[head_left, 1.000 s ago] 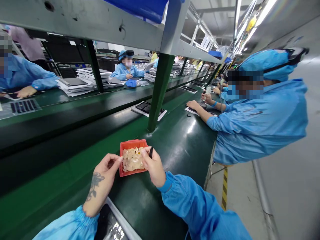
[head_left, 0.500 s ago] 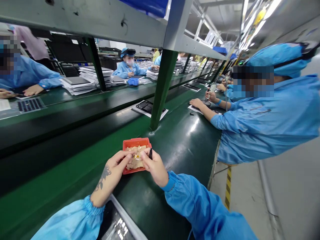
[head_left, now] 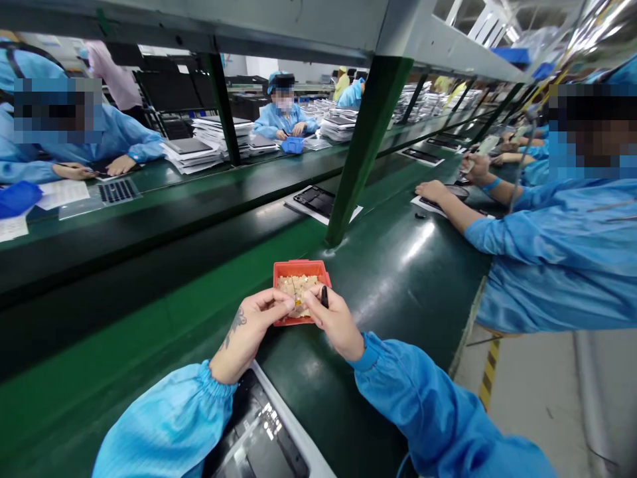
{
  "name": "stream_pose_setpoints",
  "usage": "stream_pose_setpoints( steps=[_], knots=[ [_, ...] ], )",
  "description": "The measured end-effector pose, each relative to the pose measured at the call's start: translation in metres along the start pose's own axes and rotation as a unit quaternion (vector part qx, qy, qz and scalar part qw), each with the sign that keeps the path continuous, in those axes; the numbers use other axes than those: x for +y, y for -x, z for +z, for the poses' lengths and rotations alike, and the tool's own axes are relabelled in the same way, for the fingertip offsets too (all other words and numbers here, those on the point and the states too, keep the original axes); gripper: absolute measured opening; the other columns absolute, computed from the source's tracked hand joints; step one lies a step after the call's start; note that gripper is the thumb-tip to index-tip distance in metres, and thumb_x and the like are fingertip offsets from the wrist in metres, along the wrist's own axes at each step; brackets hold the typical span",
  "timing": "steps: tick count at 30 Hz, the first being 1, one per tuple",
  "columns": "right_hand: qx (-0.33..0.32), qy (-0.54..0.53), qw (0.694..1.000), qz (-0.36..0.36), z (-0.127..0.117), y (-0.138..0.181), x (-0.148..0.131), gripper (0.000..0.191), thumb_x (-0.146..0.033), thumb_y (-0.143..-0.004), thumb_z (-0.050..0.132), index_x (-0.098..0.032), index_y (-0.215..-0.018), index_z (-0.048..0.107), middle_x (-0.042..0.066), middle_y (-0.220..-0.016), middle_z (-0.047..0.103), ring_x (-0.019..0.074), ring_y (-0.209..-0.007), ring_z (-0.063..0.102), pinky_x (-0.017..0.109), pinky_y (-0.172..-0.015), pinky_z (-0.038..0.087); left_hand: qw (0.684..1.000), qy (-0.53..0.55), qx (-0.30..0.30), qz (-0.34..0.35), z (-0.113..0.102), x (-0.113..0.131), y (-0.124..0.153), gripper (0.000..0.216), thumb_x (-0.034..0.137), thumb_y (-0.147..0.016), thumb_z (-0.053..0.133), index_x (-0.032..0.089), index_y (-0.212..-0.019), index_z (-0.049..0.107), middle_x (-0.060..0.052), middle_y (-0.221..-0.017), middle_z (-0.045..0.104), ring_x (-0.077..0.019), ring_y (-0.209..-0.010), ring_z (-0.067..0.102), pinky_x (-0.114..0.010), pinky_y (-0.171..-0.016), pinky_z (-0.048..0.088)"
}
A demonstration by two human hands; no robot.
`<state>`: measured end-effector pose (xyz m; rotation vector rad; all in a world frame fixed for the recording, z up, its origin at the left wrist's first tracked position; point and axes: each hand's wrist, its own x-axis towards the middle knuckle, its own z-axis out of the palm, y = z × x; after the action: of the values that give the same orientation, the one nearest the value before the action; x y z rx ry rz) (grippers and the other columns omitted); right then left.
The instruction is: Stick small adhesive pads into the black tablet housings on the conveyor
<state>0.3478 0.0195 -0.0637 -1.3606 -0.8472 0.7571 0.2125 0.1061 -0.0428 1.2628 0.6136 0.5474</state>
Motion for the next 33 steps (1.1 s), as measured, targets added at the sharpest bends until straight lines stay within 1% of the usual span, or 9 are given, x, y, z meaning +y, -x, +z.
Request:
stream_pose_setpoints(
  steps=[4,6,8,11,18,23,26,29,33],
  knots=[
    [0.025,0.027,0.999,-0.03,-0.002,-0.001,0.003,0.022,-0.04,-0.082,0.064,-0.019,-0.077,0.058,-0.001,-0.07,0.055,0.0143,-0.064,0.05,0.026,-0.063,0.041,0.999,-0.025,0.022,0.031,-0.002,-0.002,-0.001,0.017,0.033,-0.078,0.067,0.016,-0.079,0.068,-0.002,-0.081,0.067,-0.0147,-0.077,0.058,-0.024,-0.074,0.043],
    [0.017,0.046,0.998,-0.048,-0.002,0.0,0.005,0.016,-0.034,-0.082,0.065,-0.019,-0.079,0.062,0.0,-0.075,0.058,0.0158,-0.069,0.053,0.028,-0.068,0.043,0.998,-0.044,0.025,0.045,-0.002,-0.002,-0.001,0.017,0.033,-0.079,0.066,0.016,-0.081,0.069,-0.002,-0.082,0.066,-0.0159,-0.08,0.059,-0.024,-0.076,0.043],
    [0.004,0.079,0.993,-0.082,-0.003,0.002,0.006,0.011,-0.03,-0.084,0.064,-0.02,-0.084,0.067,0.002,-0.082,0.062,0.0171,-0.074,0.056,0.029,-0.071,0.045,0.996,-0.063,0.027,0.053,-0.002,0.0,0.0,0.017,0.033,-0.079,0.066,0.016,-0.083,0.069,-0.003,-0.084,0.065,-0.0169,-0.082,0.059,-0.025,-0.077,0.044],
    [-0.002,0.119,0.985,-0.121,-0.002,0.003,0.006,0.01,-0.027,-0.086,0.063,-0.021,-0.091,0.07,0.003,-0.088,0.065,0.0174,-0.076,0.059,0.029,-0.073,0.047,0.994,-0.083,0.028,0.061,-0.001,0.003,0.002,0.017,0.032,-0.08,0.065,0.016,-0.084,0.07,-0.004,-0.087,0.065,-0.0168,-0.082,0.059,-0.025,-0.077,0.045],
    [-0.015,0.119,0.985,-0.12,-0.003,0.004,0.004,0.01,-0.027,-0.086,0.064,-0.021,-0.089,0.071,0.002,-0.084,0.069,0.0183,-0.075,0.063,0.029,-0.071,0.049,0.99,-0.115,0.03,0.072,0.001,0.006,0.005,0.017,0.031,-0.081,0.063,0.016,-0.083,0.071,-0.004,-0.086,0.065,-0.0166,-0.081,0.06,-0.024,-0.075,0.045],
    [-0.035,0.121,0.984,-0.126,-0.003,0.004,0.001,0.013,-0.026,-0.087,0.061,-0.018,-0.082,0.071,0.003,-0.08,0.069,0.0182,-0.074,0.064,0.028,-0.071,0.05,0.983,-0.165,0.007,0.08,-0.005,0.003,0.007,0.019,0.033,-0.081,0.062,0.016,-0.082,0.072,-0.004,-0.087,0.065,-0.0171,-0.084,0.06,-0.024,-0.077,0.044],
    [-0.052,0.143,0.979,-0.132,-0.003,0.004,-0.001,0.018,-0.025,-0.088,0.058,-0.017,-0.079,0.07,0.003,-0.078,0.069,0.0178,-0.073,0.064,0.027,-0.069,0.049,0.981,-0.177,-0.005,0.073,-0.009,0.0,0.008,0.021,0.035,-0.082,0.06,0.017,-0.084,0.072,-0.003,-0.09,0.066,-0.0172,-0.086,0.06,-0.024,-0.079,0.043],
    [-0.068,0.169,0.973,-0.143,-0.004,0.003,-0.002,0.021,-0.024,-0.087,0.056,-0.017,-0.072,0.069,0.002,-0.074,0.067,0.0163,-0.069,0.062,0.025,-0.066,0.049,0.981,-0.181,-0.017,0.06,-0.012,-0.004,0.008,0.021,0.036,-0.082,0.06,0.018,-0.083,0.071,-0.002,-0.089,0.065,-0.017,-0.086,0.059,-0.024,-0.079,0.042],
    [-0.081,0.189,0.966,-0.159,-0.005,0.002,-0.001,0.02,-0.021,-0.084,0.055,-0.017,-0.069,0.067,0.001,-0.07,0.065,0.0145,-0.064,0.06,0.024,-0.063,0.048,0.982,-0.183,-0.024,0.035,-0.015,-0.008,0.009,0.024,0.038,-0.081,0.06,0.017,-0.08,0.071,-0.003,-0.089,0.065,-0.0182,-0.086,0.058,-0.026,-0.079,0.041]
  ],
)
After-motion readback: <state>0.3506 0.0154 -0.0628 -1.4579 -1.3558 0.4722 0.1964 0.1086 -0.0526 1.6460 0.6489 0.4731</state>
